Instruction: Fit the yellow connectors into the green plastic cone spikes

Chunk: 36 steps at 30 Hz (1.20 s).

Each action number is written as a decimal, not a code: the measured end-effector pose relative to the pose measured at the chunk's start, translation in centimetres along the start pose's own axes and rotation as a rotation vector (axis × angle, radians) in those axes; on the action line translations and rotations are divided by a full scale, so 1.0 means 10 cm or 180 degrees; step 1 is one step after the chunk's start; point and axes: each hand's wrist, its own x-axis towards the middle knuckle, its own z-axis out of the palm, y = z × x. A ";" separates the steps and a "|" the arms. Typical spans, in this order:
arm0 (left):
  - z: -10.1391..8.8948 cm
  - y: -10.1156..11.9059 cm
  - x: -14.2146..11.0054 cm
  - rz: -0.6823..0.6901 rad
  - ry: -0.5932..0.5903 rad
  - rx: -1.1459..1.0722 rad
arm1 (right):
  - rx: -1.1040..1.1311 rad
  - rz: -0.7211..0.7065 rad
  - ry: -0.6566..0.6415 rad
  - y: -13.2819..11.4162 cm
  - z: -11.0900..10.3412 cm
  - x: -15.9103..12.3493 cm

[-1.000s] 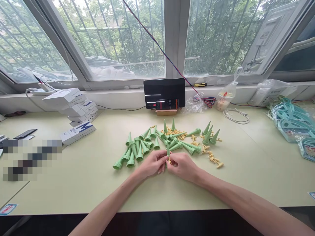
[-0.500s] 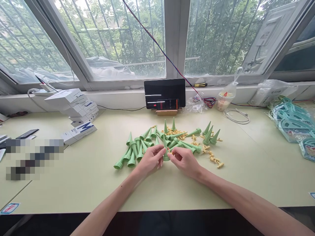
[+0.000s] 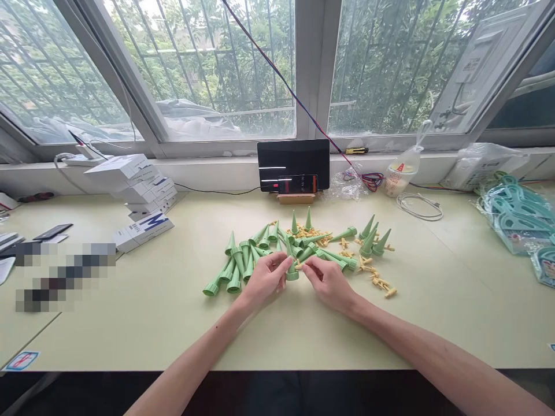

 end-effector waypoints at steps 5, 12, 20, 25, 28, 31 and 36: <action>-0.01 0.01 -0.01 0.0016 0.0177 -0.0050 | -0.0050 0.0018 0.0045 0.02 -0.01 0.01; -0.06 0.01 -0.02 0.0281 0.0314 0.0001 | -0.0051 0.0087 0.0194 0.02 -0.05 0.04; -0.07 -0.03 -0.04 0.0544 -0.0076 0.0950 | -0.0112 0.0093 0.0263 0.04 -0.05 0.05; -0.06 -0.05 -0.06 0.0472 -0.0361 0.1465 | -0.0126 0.0054 0.0243 0.03 -0.05 0.04; -0.06 -0.06 -0.04 0.0488 -0.0430 0.1687 | -0.0128 0.0042 0.0236 0.03 -0.05 0.04; -0.06 -0.07 -0.04 0.0543 -0.0417 0.1778 | -0.0138 0.0038 0.0222 0.04 -0.04 0.04; -0.05 -0.06 -0.04 0.0677 -0.0363 0.1733 | -0.0190 -0.0004 0.0208 0.06 -0.03 0.04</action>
